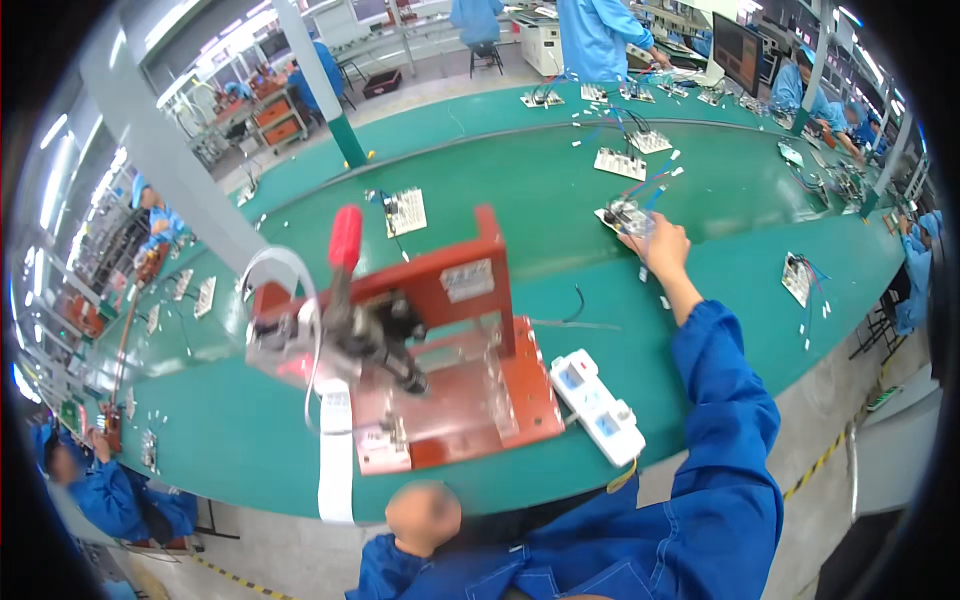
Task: Manually assemble and test circuit boards using a specialized press-down jig at an industrial workstation.
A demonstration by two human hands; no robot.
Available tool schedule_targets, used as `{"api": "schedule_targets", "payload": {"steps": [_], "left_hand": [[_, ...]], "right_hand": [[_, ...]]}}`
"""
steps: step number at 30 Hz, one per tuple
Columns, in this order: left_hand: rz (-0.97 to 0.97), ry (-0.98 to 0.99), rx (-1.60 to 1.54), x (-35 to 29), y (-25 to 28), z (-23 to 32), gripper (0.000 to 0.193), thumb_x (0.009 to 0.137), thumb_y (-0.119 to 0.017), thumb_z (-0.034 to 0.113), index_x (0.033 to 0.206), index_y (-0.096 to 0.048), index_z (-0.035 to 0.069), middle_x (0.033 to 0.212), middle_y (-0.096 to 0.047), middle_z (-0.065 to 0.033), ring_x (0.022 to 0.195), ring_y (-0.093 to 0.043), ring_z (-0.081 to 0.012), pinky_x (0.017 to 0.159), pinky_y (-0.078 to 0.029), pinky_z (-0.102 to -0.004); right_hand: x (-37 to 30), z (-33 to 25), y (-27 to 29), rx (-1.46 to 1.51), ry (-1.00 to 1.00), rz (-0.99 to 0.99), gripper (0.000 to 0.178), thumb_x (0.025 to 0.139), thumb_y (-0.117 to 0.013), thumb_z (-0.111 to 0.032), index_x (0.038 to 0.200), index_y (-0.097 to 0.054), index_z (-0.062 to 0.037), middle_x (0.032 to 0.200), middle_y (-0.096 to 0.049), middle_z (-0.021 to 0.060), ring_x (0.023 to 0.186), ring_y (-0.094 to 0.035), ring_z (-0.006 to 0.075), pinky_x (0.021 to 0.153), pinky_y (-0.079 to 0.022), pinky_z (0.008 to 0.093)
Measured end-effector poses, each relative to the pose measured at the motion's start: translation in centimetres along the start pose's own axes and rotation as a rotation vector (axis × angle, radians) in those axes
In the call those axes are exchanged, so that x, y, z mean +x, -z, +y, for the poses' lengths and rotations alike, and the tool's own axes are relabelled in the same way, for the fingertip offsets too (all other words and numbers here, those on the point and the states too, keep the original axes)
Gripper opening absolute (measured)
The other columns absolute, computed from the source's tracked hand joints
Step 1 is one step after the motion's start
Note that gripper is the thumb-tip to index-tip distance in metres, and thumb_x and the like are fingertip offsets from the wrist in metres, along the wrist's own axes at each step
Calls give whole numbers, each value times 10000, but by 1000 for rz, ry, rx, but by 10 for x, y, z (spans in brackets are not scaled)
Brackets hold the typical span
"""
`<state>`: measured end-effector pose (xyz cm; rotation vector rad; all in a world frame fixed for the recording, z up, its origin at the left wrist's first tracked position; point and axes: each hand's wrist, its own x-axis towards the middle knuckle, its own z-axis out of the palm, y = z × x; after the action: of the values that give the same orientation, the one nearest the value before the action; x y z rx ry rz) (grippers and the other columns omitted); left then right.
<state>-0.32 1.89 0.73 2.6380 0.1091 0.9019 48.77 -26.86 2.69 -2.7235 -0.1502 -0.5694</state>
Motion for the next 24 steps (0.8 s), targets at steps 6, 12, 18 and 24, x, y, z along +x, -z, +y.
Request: {"api": "schedule_targets", "payload": {"steps": [6,12,18,24], "left_hand": [[-19,1,105,-19,1,-8,158,674,-652,141,808,-679,61,560,-476,-37,451,-477,-242,445,-378,-365],[66,27,143,-26,-8,-7,185,717,-613,164,831,-689,40,582,-555,-74,490,-519,-269,515,-418,-365],[31,20,219,-33,3,-12,183,723,-629,170,835,-684,37,547,-497,-66,470,-497,-262,482,-384,-358],[-21,38,78,-8,-12,0,190,664,-626,122,829,-673,41,603,-536,-76,469,-513,-266,456,-416,-374]], "right_hand": [[109,-49,-105,290,486,-76,591,820,-730,-478,1299,-658,-139,1174,-694,169,1147,-621,378,1003,-474,495],[179,15,-122,-170,193,302,529,905,-625,-478,1294,-631,-120,1433,-534,143,1275,-534,350,994,-457,571],[157,-41,-91,107,388,-48,305,882,-623,-363,968,-776,-113,924,-749,92,977,-688,276,920,-477,424],[128,-15,-114,-241,470,300,640,833,-593,-252,1422,-480,-27,1327,-592,175,1181,-595,335,1073,-430,475]]}}
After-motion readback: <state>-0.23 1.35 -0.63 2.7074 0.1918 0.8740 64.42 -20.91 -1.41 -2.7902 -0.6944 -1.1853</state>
